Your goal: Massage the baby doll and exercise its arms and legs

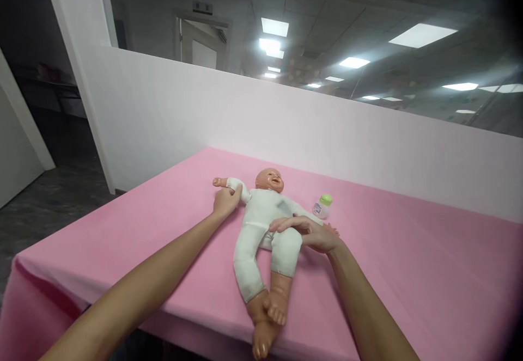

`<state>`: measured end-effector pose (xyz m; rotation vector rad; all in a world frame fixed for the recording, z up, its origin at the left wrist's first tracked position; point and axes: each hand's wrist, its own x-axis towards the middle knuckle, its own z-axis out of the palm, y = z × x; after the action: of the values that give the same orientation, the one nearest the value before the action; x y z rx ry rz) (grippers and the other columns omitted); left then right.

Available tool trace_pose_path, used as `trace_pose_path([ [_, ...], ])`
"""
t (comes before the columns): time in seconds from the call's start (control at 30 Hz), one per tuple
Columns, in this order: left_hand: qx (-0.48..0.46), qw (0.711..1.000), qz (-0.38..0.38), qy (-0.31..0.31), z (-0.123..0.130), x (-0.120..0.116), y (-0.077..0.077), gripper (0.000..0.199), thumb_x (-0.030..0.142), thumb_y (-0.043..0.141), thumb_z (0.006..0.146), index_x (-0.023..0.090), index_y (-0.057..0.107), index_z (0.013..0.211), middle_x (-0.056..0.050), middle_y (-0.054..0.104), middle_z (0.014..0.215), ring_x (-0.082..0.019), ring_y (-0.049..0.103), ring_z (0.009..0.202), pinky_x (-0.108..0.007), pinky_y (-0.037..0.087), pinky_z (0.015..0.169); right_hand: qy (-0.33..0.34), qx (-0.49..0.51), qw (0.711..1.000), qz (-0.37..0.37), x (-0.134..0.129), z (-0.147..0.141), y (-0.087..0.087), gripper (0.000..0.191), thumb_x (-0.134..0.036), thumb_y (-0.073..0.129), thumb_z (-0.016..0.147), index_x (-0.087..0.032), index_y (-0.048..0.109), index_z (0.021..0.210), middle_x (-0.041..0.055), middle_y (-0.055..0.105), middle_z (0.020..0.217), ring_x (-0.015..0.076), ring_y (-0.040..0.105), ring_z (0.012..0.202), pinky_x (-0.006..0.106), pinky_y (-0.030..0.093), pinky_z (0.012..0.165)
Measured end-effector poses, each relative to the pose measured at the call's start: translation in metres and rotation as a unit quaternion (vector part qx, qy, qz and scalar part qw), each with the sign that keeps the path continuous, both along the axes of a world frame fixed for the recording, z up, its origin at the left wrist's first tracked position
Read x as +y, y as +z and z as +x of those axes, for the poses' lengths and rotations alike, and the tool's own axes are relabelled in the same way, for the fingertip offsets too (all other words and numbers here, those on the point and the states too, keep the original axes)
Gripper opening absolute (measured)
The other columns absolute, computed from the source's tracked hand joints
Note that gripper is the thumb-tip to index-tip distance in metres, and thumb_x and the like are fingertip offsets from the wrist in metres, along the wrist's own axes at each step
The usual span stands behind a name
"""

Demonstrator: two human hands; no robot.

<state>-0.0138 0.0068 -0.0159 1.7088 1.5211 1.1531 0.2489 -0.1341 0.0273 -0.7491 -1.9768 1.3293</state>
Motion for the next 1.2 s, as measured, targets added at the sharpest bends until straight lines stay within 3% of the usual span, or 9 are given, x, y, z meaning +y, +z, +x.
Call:
trace_pose_path([
  [0.23, 0.11, 0.993, 0.035, 0.029, -0.001, -0.002, 0.003, 0.063, 0.06, 0.039, 0.098, 0.021, 0.055, 0.051, -0.009, 0.062, 0.058, -0.024, 0.058, 0.06, -0.032, 0.034, 0.06, 0.063, -0.078, 0.994, 0.047, 0.002, 0.007, 0.004, 0.041, -0.042, 0.074, 0.082, -0.027, 0.076, 0.121, 0.0097, 0.068, 0.135, 0.0291, 0.046, 0.145, 0.055, 0.037, 0.116],
  [0.37, 0.118, 0.992, 0.04, 0.017, -0.002, -0.003, 0.004, 0.066, 0.06, 0.037, 0.099, 0.021, 0.062, 0.051, -0.009, 0.064, 0.058, -0.025, 0.059, 0.061, -0.033, 0.036, 0.063, 0.081, -0.068, 0.994, 0.012, 0.004, 0.011, 0.003, 0.045, -0.041, 0.073, 0.079, -0.027, 0.076, 0.122, 0.0088, 0.061, 0.144, 0.0314, 0.038, 0.149, 0.058, 0.028, 0.12],
  [0.47, 0.125, 0.991, 0.043, 0.012, -0.003, -0.001, 0.005, 0.065, 0.057, 0.039, 0.099, 0.021, 0.065, 0.051, -0.009, 0.066, 0.061, -0.025, 0.06, 0.062, -0.034, 0.038, 0.064, 0.091, -0.021, 0.995, -0.029, 0.006, 0.01, -0.001, 0.041, -0.039, 0.068, 0.08, -0.025, 0.077, 0.118, 0.0085, 0.065, 0.139, 0.0309, 0.038, 0.149, 0.056, 0.027, 0.121],
  [0.67, 0.146, 0.988, 0.037, 0.019, -0.009, 0.003, 0.003, 0.056, 0.051, 0.049, 0.093, 0.02, 0.061, 0.048, -0.009, 0.066, 0.06, -0.024, 0.058, 0.057, -0.034, 0.035, 0.061, 0.018, 0.037, 0.998, -0.054, 0.005, 0.004, -0.008, 0.025, -0.035, 0.065, 0.09, -0.022, 0.08, 0.105, 0.0089, 0.075, 0.119, 0.0278, 0.062, 0.126, 0.049, 0.04, 0.115],
  [0.9, 0.125, 0.989, 0.077, 0.018, -0.01, -0.014, 0.014, 0.046, 0.04, 0.052, 0.087, 0.02, 0.051, 0.047, -0.004, 0.056, 0.049, -0.019, 0.05, 0.051, -0.032, 0.029, 0.056, -0.047, 0.048, 0.995, -0.071, 0.004, -0.004, -0.01, 0.029, -0.041, 0.071, 0.09, -0.018, 0.08, 0.104, 0.0097, 0.076, 0.116, 0.0257, 0.065, 0.121, 0.043, 0.043, 0.114],
  [0.97, 0.083, 0.989, 0.118, 0.011, -0.007, -0.031, 0.027, 0.049, 0.044, 0.049, 0.091, 0.019, 0.053, 0.049, -0.004, 0.058, 0.052, -0.018, 0.052, 0.054, -0.031, 0.032, 0.058, -0.097, 0.072, 0.991, -0.059, -0.001, -0.008, -0.01, 0.03, -0.042, 0.072, 0.088, -0.018, 0.08, 0.104, 0.0097, 0.076, 0.114, 0.0257, 0.066, 0.117, 0.044, 0.045, 0.112],
  [1.03, 0.013, 0.982, 0.188, -0.002, -0.007, -0.057, 0.044, 0.048, 0.045, 0.05, 0.094, 0.018, 0.061, 0.056, -0.004, 0.063, 0.058, -0.017, 0.056, 0.059, -0.03, 0.037, 0.061, -0.203, 0.109, 0.973, -0.017, -0.014, -0.009, -0.009, 0.027, -0.04, 0.071, 0.088, -0.018, 0.08, 0.102, 0.0092, 0.076, 0.113, 0.0254, 0.067, 0.114, 0.044, 0.047, 0.109],
  [1.13, -0.074, 0.949, 0.306, -0.024, -0.022, -0.11, 0.069, 0.036, 0.04, 0.055, 0.094, 0.017, 0.071, 0.071, -0.003, 0.068, 0.07, -0.016, 0.06, 0.066, -0.028, 0.044, 0.065, -0.386, 0.191, 0.898, 0.091, -0.06, -0.002, -0.012, 0.015, -0.031, 0.07, 0.086, -0.02, 0.079, 0.093, 0.0067, 0.076, 0.101, 0.0234, 0.068, 0.104, 0.04, 0.052, 0.099],
  [1.2, -0.102, 0.934, 0.342, -0.019, -0.041, -0.146, 0.081, 0.033, 0.039, 0.056, 0.096, 0.017, 0.071, 0.077, -0.004, 0.069, 0.076, -0.016, 0.061, 0.069, -0.027, 0.045, 0.064, -0.456, 0.268, 0.836, 0.147, -0.109, 0.011, -0.023, 0.01, -0.024, 0.068, 0.085, -0.021, 0.077, 0.086, 0.0041, 0.074, 0.087, 0.0201, 0.067, 0.09, 0.036, 0.053, 0.089],
])
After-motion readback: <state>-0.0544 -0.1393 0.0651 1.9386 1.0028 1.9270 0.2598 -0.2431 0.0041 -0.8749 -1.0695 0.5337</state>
